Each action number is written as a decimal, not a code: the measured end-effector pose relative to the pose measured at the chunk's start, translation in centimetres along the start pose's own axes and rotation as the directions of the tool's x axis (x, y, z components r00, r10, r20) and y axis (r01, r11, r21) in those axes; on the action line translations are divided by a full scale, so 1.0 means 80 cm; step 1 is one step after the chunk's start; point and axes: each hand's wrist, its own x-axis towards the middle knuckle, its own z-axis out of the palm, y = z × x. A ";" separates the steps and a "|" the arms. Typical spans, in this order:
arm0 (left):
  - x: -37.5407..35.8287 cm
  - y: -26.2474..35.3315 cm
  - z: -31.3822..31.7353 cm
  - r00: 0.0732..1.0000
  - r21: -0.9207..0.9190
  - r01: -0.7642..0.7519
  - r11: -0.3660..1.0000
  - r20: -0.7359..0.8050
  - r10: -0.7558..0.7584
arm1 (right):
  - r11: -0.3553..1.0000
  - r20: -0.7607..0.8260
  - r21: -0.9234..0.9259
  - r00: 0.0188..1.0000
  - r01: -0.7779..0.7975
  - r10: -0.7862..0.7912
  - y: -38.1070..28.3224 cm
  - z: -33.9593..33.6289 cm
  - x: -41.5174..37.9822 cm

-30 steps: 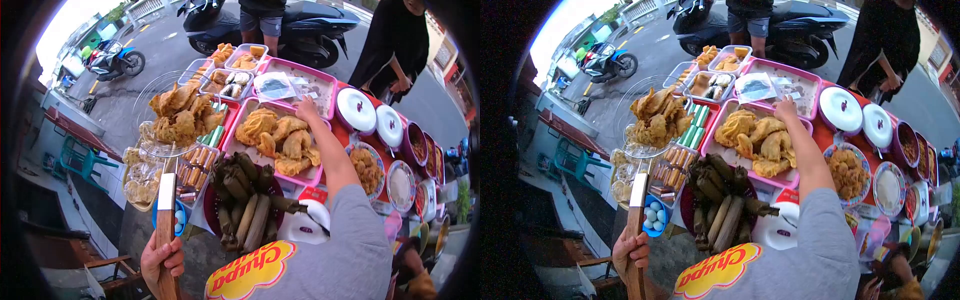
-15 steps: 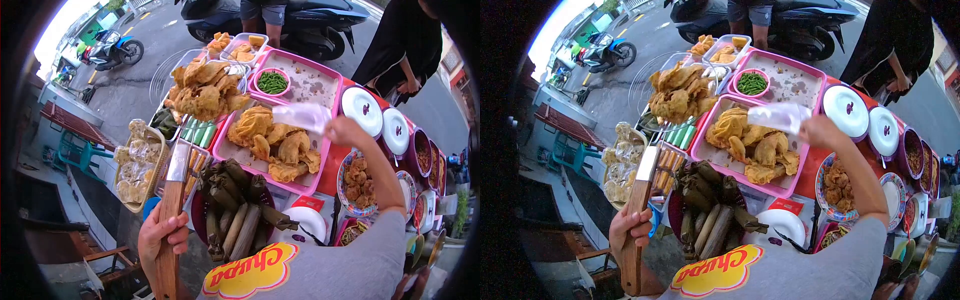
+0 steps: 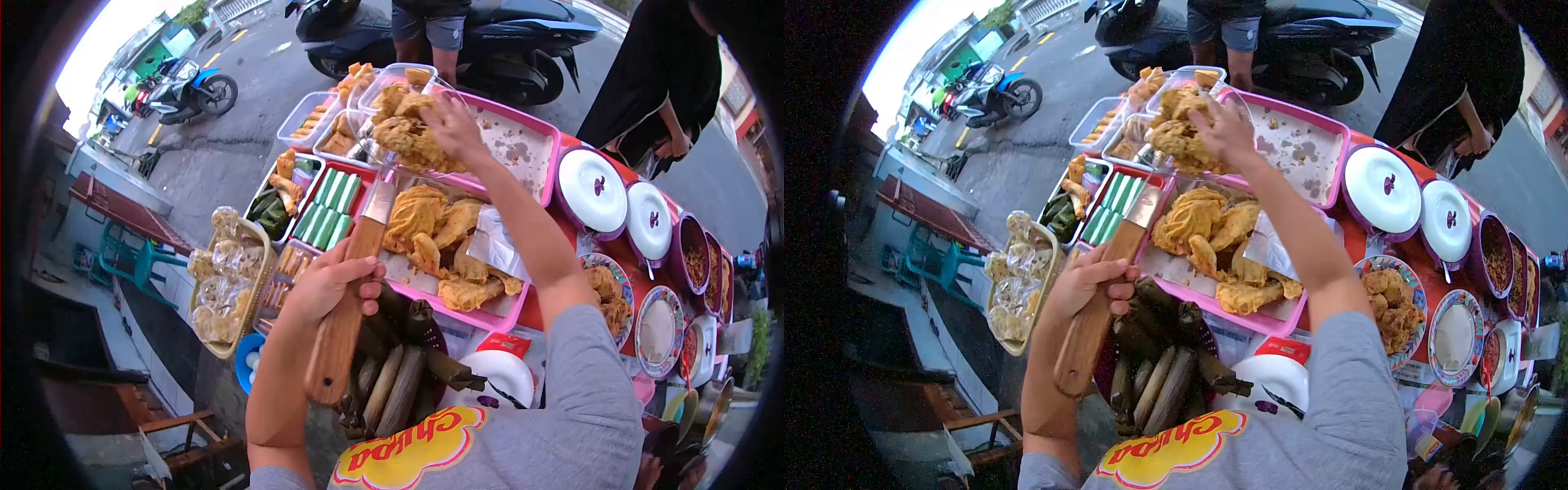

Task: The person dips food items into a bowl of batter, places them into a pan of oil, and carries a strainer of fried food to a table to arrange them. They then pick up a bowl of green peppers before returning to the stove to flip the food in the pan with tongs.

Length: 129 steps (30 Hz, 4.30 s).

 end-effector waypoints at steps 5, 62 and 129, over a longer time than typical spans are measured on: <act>0.062 0.009 0.024 0.999 0.326 -0.049 0.944 0.011 0.048 | 0.870 -0.107 -0.152 0.883 -0.468 0.457 0.037 0.021 0.038; 0.117 -0.045 0.059 0.832 0.861 -0.311 0.403 0.041 0.554 | 0.628 -0.118 -0.742 0.967 -0.237 0.225 0.111 -0.053 -0.087; -0.107 -0.034 -0.028 0.945 -0.060 -0.296 0.953 -0.161 0.283 | 0.891 0.189 -0.024 0.873 -0.454 0.450 0.068 -0.185 -0.137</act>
